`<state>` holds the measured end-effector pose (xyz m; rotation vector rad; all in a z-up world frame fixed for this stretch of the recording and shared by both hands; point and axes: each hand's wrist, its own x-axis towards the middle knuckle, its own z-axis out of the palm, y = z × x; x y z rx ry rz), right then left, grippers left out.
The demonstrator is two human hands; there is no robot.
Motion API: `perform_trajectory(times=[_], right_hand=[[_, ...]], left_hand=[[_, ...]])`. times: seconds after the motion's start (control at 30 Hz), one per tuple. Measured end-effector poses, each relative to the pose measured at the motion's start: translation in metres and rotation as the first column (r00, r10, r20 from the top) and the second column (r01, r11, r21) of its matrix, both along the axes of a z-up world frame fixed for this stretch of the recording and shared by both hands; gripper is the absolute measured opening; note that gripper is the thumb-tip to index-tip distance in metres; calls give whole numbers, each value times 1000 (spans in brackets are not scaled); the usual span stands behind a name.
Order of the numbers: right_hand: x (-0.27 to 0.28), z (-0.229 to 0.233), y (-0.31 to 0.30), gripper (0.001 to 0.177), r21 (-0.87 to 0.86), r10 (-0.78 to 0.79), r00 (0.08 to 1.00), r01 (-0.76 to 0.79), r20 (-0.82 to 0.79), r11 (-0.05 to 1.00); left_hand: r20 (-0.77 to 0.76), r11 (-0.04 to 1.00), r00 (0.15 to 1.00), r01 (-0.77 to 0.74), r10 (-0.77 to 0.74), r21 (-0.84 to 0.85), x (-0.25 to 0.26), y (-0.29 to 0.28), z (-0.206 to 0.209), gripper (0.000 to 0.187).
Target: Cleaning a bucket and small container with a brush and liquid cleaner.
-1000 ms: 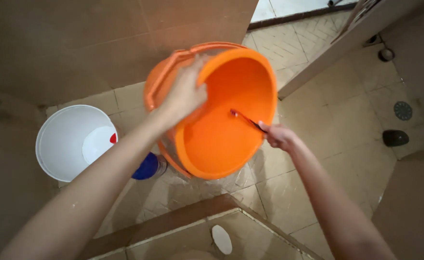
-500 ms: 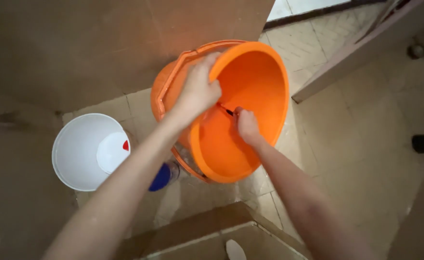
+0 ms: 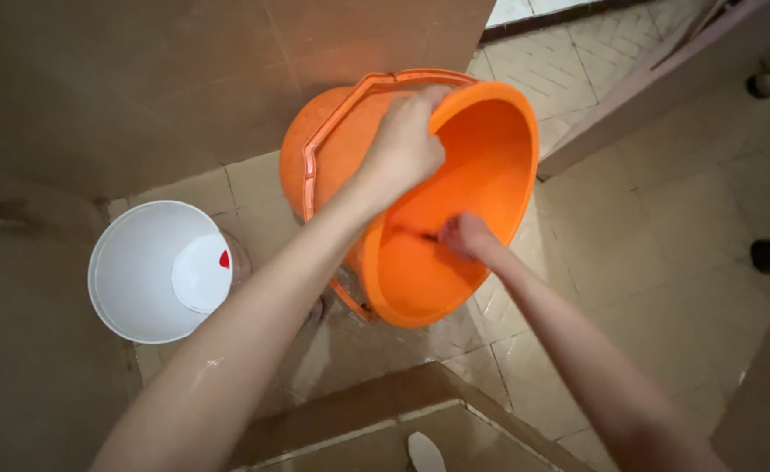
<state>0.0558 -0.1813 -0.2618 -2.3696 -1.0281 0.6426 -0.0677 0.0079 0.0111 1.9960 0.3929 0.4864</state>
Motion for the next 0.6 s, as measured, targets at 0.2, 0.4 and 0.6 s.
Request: perform_trajectory(times=[0.2, 0.4, 0.6], right_hand=[[31, -59, -80, 10, 132, -155, 533, 461, -832, 877], [-10, -17, -58, 16, 27, -124, 975, 131, -185, 991], [-37, -27, -10, 10, -150, -55, 939, 4, -340, 989]], left_hand=[[-102, 995, 991, -94, 90, -32, 10, -9, 5, 57], [4, 982, 989, -146, 146, 122, 22, -16, -16, 54], [-13, 992, 992, -125, 125, 37, 8, -15, -2, 52]])
